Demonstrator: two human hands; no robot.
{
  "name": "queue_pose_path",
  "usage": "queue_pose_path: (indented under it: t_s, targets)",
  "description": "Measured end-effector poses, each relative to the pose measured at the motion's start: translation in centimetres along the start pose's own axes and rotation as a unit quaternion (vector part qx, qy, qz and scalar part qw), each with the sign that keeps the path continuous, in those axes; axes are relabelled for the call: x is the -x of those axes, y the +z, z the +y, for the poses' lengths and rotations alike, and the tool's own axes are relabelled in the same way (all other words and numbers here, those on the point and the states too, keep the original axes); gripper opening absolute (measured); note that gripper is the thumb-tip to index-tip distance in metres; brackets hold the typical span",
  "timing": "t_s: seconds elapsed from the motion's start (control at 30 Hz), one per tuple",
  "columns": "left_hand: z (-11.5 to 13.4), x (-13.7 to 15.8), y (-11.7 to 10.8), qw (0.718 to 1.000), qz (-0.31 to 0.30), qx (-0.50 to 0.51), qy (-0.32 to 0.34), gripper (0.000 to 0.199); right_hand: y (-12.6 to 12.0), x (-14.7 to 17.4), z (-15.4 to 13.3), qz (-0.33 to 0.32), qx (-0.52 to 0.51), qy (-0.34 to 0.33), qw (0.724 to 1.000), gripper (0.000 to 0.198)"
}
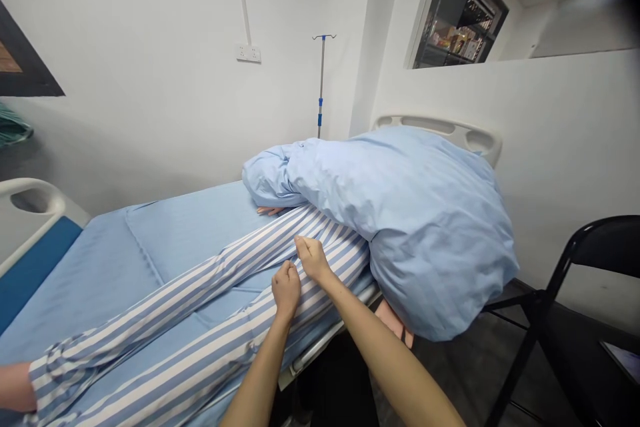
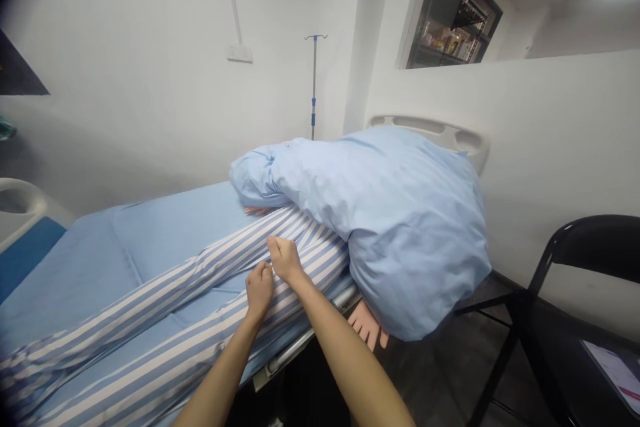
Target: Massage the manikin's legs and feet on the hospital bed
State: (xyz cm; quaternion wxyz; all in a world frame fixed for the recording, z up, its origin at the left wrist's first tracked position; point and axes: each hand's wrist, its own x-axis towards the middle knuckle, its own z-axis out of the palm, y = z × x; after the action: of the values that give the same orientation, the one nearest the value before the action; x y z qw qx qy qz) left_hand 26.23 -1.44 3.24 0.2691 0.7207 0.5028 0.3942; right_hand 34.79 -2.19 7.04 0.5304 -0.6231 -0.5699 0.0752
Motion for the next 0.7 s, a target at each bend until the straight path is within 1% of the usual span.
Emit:
queue_pose_path:
  t_s: [0.1, 0.17, 0.23, 0.37, 0.47, 0.6, 0.63, 0.7]
  targets:
    - [-0.1, 0.0, 0.0, 1.000, 0.000, 0.012, 0.003, 0.019, 0.1, 0.5, 1.2, 0.002, 0.057, 0.020, 0.998, 0.043]
    - [-0.2, 0.0, 0.1, 1.000, -0.003, 0.025, 0.003, 0.019, 0.5, 1.1, 2.1, -0.003, 0.101, 0.021, 0.995, 0.042]
    - [-0.3, 0.0, 0.0, 0.999, -0.006, 0.042, 0.005, 0.019, 0.8, 1.6, 2.8, -0.004, 0.118, 0.018, 0.993, 0.041]
    - [-0.1, -0.2, -0.1, 0.997, 0.000, 0.082, 0.001, 0.019, 0.8, 1.7, 2.9, 0.014, 0.090, 0.032, 0.995, 0.044]
    - [1.1, -0.9, -0.2, 0.991, 0.003, 0.132, -0.006, 0.018, 0.7, 1.5, 2.8, 0.031, 0.066, 0.035, 0.997, 0.043]
    - [2.8, -1.7, 0.5, 0.978, 0.016, 0.208, 0.010, 0.017, 0.7, 1.4, 3.0, 0.042, 0.033, 0.042, 0.998, 0.041]
    - [3.0, -1.8, 0.9, 0.977, 0.019, 0.211, 0.007, 0.018, 0.7, 1.4, 3.1, 0.043, 0.024, 0.045, 0.998, 0.041]
    - [2.7, -1.4, 1.5, 0.983, 0.021, 0.182, -0.008, 0.018, 0.8, 1.5, 3.4, 0.049, 0.006, 0.054, 0.997, 0.040]
